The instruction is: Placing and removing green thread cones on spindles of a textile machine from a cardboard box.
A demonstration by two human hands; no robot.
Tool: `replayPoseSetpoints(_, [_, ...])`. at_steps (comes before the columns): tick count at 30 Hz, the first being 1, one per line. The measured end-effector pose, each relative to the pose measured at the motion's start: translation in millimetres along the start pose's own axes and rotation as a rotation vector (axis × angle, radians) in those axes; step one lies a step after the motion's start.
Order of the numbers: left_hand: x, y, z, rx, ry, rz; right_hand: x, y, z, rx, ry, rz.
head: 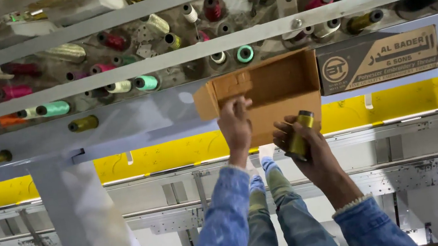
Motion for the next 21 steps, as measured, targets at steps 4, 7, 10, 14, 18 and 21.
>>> replayPoseSetpoints(4, [-17.6,50.5,-18.8,-0.202,0.043,0.014,10.4,20.6,0.8,0.018,-0.165,0.037])
replayPoseSetpoints(7, [-25.6,80.5,-34.3,-0.105,0.123,0.058,16.4,37.9,-0.1,0.03,-0.258,0.022])
replayPoseSetpoints(10, [-23.7,99.5,-28.9,-0.339,0.13,0.164,13.7,51.1,-8.6,0.058,-0.333,-0.008])
replayPoseSetpoints(14, [-15.9,105.6,-30.2,-0.612,0.713,0.534,-3.3,51.9,-29.4,0.066,-0.373,-0.008])
replayPoseSetpoints(18, [-26.4,92.7,-45.9,-0.871,1.064,0.599,-28.5,42.7,-41.9,-0.025,-0.217,-0.143])
replayPoseSetpoints(21, [-27.4,83.5,-48.6,-0.776,1.148,0.675,-35.0,35.4,-36.5,-0.078,0.151,-0.149])
Point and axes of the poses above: each hand's wrist, its own y-axis away from the middle knuckle, its own x-axis out of the palm, z = x × y, the point moved 3 cm from there along -y, towards the middle knuckle, and after that the axes turned 5 degrees about -x, right-handed, at the moved point
